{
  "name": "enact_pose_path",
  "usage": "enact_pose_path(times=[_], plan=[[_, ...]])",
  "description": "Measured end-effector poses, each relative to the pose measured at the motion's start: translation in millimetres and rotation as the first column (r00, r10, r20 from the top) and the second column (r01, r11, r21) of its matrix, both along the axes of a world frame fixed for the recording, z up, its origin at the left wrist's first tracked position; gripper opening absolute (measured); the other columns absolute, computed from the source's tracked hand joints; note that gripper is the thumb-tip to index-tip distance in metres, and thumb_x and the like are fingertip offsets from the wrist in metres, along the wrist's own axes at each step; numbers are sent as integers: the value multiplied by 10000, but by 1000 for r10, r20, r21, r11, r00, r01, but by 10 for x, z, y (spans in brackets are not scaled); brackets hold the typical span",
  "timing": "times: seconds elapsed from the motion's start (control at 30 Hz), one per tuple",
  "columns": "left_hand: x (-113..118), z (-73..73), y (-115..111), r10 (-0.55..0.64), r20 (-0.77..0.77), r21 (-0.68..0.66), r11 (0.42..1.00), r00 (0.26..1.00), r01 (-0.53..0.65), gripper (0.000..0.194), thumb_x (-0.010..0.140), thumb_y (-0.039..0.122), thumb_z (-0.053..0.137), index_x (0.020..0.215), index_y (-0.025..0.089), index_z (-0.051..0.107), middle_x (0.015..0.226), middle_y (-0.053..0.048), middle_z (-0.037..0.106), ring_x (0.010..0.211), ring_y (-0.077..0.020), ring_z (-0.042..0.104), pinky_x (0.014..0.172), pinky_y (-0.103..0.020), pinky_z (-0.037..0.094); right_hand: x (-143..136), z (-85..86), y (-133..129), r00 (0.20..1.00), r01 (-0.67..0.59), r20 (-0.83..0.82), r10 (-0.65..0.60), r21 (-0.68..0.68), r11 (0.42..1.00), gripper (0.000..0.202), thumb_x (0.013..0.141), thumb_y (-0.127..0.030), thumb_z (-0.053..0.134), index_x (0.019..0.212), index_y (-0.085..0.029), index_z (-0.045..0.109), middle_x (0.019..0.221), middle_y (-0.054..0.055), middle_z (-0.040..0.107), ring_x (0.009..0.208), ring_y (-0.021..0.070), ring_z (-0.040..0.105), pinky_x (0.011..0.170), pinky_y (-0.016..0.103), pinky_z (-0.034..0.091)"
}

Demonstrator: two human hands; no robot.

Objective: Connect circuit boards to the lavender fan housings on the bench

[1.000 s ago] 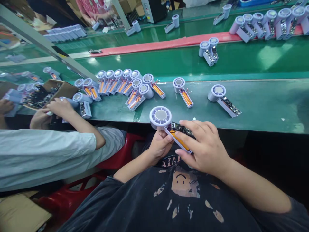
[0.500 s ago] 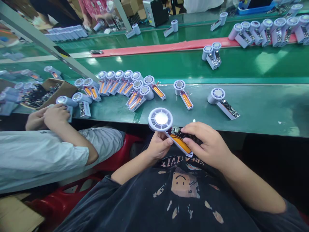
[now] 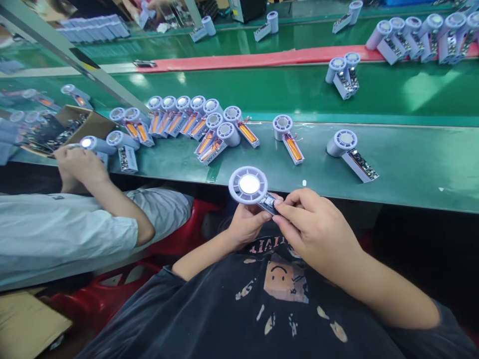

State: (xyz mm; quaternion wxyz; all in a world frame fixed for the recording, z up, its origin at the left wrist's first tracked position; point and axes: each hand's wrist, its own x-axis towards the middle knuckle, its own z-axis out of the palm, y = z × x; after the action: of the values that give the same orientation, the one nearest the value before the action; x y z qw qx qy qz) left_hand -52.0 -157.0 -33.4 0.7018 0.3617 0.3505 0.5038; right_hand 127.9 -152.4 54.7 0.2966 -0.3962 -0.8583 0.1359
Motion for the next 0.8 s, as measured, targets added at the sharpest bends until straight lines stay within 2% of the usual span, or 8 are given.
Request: enact_pose_path(times=[0.17, 0.33, 0.4, 0.5, 0.6, 0.7, 0.77, 0.8], plan=[[-3, -8, -17, 20, -14, 4, 1000, 1000, -20, 496, 696, 544, 888, 1015, 189, 749, 965, -54, 780, 979, -226, 730, 1009, -416, 548, -62, -32, -58, 998, 58, 5, -58, 40, 998, 160, 977, -195, 595, 1059, -203, 732, 919, 70, 687, 802, 215, 663, 657, 385, 516], [43, -25, -7, 59, 13, -27, 998, 998, -58, 534, 667, 582, 893, 1022, 211, 746, 997, -48, 775, 1024, -223, 718, 1077, -422, 511, -62, -112, -59, 993, 121, -11, -120, 59, 991, 175, 961, -247, 642, 1117, -242, 722, 870, 61, 661, 865, 264, 614, 792, 466, 487], [60, -51, -12, 55, 4, -26, 998, 998, -55, 559, 633, 618, 896, 983, 209, 748, 944, -43, 771, 971, -218, 719, 1026, -408, 537, -53, -172, -29, 995, 74, -71, -75, -30, 997, 208, 973, -258, 617, 1170, -244, 681, 905, 62, 641, 874, 247, 610, 788, 432, 511], [78, -57, -45, 64, -93, 19, 998, 994, -62, 532, 647, 675, 856, 814, 182, 744, 786, -38, 745, 794, -196, 699, 861, -363, 579, -54, -279, -18, 989, 15, -141, -47, -217, 976, 410, 1004, -311, 527, 1400, -206, 507, 1124, 124, 643, 984, 253, 650, 832, 418, 557], [88, -9, -64, 48, -170, 88, 996, 984, -34, 421, 740, 578, 841, 716, 172, 732, 704, -32, 719, 706, -171, 666, 784, -324, 562, -42, -377, -59, 995, -24, -101, -27, -469, 883, 630, 992, -451, 514, 1511, -138, 343, 1160, 173, 684, 941, 297, 702, 772, 429, 572], [90, 23, -11, 98, -232, 197, 979, 968, -52, 416, 740, 554, 853, 942, 200, 772, 972, -63, 768, 972, -219, 688, 994, -359, 509, 97, -462, -63, 993, -41, -114, -38, -614, 789, 683, 982, -545, 483, 1498, -115, 355, 1004, 134, 739, 809, 295, 720, 708, 401, 558], [66, 11, 45, 117, -270, 222, 973, 956, -56, 599, 749, 628, 812, 1190, 232, 724, 1263, -96, 716, 1200, -264, 631, 1087, -387, 460, 329, -497, 4, 980, 61, -116, -160, -591, 804, 679, 982, -582, 441, 1476, -120, 393, 1018, 137, 742, 843, 294, 726, 741, 395, 559], [38, -5, 68, 109, -280, 202, 978, 954, -53, 664, 764, 657, 781, 1277, 246, 682, 1364, -106, 669, 1263, -276, 604, 1093, -394, 460, 494, -502, 65, 961, 174, -83, -262, -556, 813, 682, 978, -597, 426, 1469, -125, 410, 1057, 149, 739, 883, 301, 727, 768, 399, 560]])
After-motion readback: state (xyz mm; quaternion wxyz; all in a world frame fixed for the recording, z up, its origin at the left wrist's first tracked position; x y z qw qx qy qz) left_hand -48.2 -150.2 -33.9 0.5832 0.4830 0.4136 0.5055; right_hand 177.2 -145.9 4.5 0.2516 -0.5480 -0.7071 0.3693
